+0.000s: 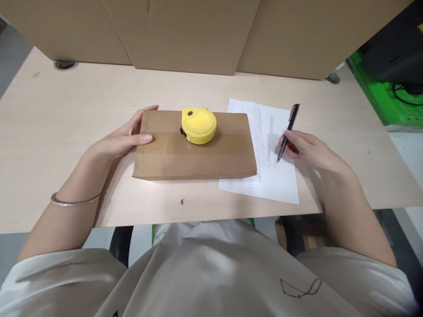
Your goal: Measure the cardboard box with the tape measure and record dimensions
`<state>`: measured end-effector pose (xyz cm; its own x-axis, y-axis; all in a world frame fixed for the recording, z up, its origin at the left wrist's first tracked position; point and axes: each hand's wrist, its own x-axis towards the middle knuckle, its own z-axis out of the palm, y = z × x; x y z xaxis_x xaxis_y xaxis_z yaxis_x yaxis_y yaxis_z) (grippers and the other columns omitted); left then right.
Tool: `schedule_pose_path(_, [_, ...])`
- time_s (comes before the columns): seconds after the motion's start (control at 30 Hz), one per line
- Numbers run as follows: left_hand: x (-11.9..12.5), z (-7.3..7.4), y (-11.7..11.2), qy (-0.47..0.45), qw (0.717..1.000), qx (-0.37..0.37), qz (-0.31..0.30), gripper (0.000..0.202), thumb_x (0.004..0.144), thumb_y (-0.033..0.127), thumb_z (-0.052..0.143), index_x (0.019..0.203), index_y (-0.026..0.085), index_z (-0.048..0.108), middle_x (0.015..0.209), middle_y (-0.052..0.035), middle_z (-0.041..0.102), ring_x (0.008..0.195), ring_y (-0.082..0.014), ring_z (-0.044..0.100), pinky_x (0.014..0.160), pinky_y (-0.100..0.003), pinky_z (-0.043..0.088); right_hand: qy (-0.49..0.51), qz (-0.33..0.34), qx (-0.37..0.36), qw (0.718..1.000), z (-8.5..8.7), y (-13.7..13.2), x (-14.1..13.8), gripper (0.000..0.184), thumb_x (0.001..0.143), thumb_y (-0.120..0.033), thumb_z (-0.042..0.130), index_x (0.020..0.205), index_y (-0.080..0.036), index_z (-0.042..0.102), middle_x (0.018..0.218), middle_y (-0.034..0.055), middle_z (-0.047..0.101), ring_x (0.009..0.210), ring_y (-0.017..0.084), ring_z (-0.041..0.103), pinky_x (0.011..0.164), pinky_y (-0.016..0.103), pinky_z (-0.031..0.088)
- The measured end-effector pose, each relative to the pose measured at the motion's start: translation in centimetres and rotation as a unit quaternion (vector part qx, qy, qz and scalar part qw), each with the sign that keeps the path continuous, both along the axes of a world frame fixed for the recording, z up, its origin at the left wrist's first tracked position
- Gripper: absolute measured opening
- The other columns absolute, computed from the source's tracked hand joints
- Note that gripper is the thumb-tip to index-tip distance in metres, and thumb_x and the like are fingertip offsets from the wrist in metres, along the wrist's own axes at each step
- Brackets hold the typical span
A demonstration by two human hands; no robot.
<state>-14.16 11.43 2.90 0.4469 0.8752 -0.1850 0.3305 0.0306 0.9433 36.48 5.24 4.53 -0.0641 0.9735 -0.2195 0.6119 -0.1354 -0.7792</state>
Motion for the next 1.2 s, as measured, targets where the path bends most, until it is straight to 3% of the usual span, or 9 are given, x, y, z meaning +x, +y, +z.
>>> schedule_pose_path(0.1, [0.0,0.0,0.0,0.002,1.0,0.002,-0.001,0.121,0.076,0.069,0.088,0.174,0.03,0.03,0.176,-0.0139,0.042,0.162,-0.0486,0.041,0.13,-0.066,0.046,0.207,-0.02,-0.005,0.978,-1.5,-0.9,0.0,0.059,0.08,-0.074,0.087,0.077,-0.025,0.055,0.059,-0.0026,0.052,0.047,0.012,0.043,0.047,0.029,0.035])
schedule_pose_path(0.17, [0.0,-0.1,0.1,0.004,1.0,0.006,-0.003,0.119,0.076,0.069,0.087,0.174,0.03,0.03,0.176,-0.0135,0.042,0.162,-0.0484,0.041,0.13,-0.066,0.046,0.298,-0.011,0.003,0.955,-2.7,-1.3,-0.4,0.067,0.064,-0.059,0.105,0.07,-0.024,0.049,0.054,-0.0064,0.049,0.042,0.008,0.04,0.043,0.025,0.031])
schedule_pose_path(0.2, [-0.1,-0.2,0.1,0.004,1.0,0.007,-0.004,0.118,0.077,0.068,0.087,0.174,0.031,0.031,0.176,-0.0132,0.042,0.162,-0.0482,0.042,0.13,-0.066,0.046,0.313,-0.003,0.01,0.95,-3.3,-1.5,-0.6,0.068,0.063,-0.055,0.107,0.069,-0.023,0.047,0.051,-0.0078,0.047,0.04,0.006,0.038,0.042,0.024,0.03])
schedule_pose_path(0.27, [-0.1,-0.3,0.2,-0.001,1.0,0.008,-0.004,0.117,0.076,0.068,0.088,0.173,0.032,0.033,0.175,-0.0129,0.043,0.161,-0.0484,0.043,0.129,-0.067,0.046,0.307,0.0,0.017,0.952,-4.0,-1.9,-0.9,0.061,0.073,-0.055,0.103,0.07,-0.023,0.051,0.049,-0.0066,0.051,0.038,0.007,0.04,0.04,0.023,0.031])
schedule_pose_path(0.33, [-0.2,-0.4,0.2,-0.006,1.0,0.006,-0.001,0.117,0.075,0.068,0.089,0.172,0.033,0.034,0.174,-0.0131,0.044,0.16,-0.0488,0.043,0.128,-0.068,0.047,0.276,-0.005,0.02,0.961,-4.2,-2.4,-1.1,0.054,0.082,-0.061,0.095,0.074,-0.023,0.058,0.055,-0.0004,0.064,0.04,0.012,0.053,0.039,0.025,0.038])
schedule_pose_path(0.43, [-0.2,-0.4,0.1,-0.005,1.0,0.007,-0.008,0.116,0.077,0.068,0.087,0.173,0.032,0.033,0.173,-0.0132,0.044,0.16,-0.0485,0.044,0.126,-0.067,0.049,0.215,-0.01,0.021,0.976,-3.8,-3.1,-1.4,0.051,0.084,-0.06,0.094,0.073,-0.022,0.062,0.065,0.006,0.074,0.049,0.015,0.064,0.044,0.028,0.05])
schedule_pose_path(0.67, [0.2,0.2,-0.4,-0.012,1.0,-0.001,-0.006,0.11,0.079,0.064,0.088,0.171,0.034,0.035,0.173,-0.011,0.047,0.159,-0.0471,0.045,0.127,-0.066,0.048,0.14,-0.02,-0.003,0.99,-2.8,-3.6,-1.7,0.045,0.066,-0.042,0.104,0.065,-0.023,0.064,0.057,0.001,0.067,0.051,0.013,0.059,0.049,0.026,0.049])
schedule_pose_path(1.03, [0.4,0.6,-0.8,-0.003,1.0,-0.015,0.02,0.109,0.078,0.063,0.09,0.17,0.036,0.039,0.173,-0.0075,0.048,0.158,-0.0464,0.045,0.128,-0.06,0.048,0.117,-0.01,-0.008,0.993,-2.9,-3.6,-1.5,0.056,0.065,-0.063,0.102,0.059,-0.023,0.063,0.055,0.0013,0.06,0.052,0.014,0.051,0.047,0.029,0.039])
schedule_pose_path(1.2, [0.5,0.9,-0.9,-0.002,1.0,-0.018,0.023,0.11,0.078,0.063,0.09,0.171,0.035,0.039,0.173,-0.0075,0.048,0.156,-0.0456,0.045,0.126,-0.057,0.051,0.141,0.001,-0.004,0.99,-3.2,-3.6,-1.2,0.057,0.069,-0.065,0.1,0.059,-0.023,0.062,0.053,0.0023,0.061,0.053,0.015,0.053,0.052,0.03,0.043])
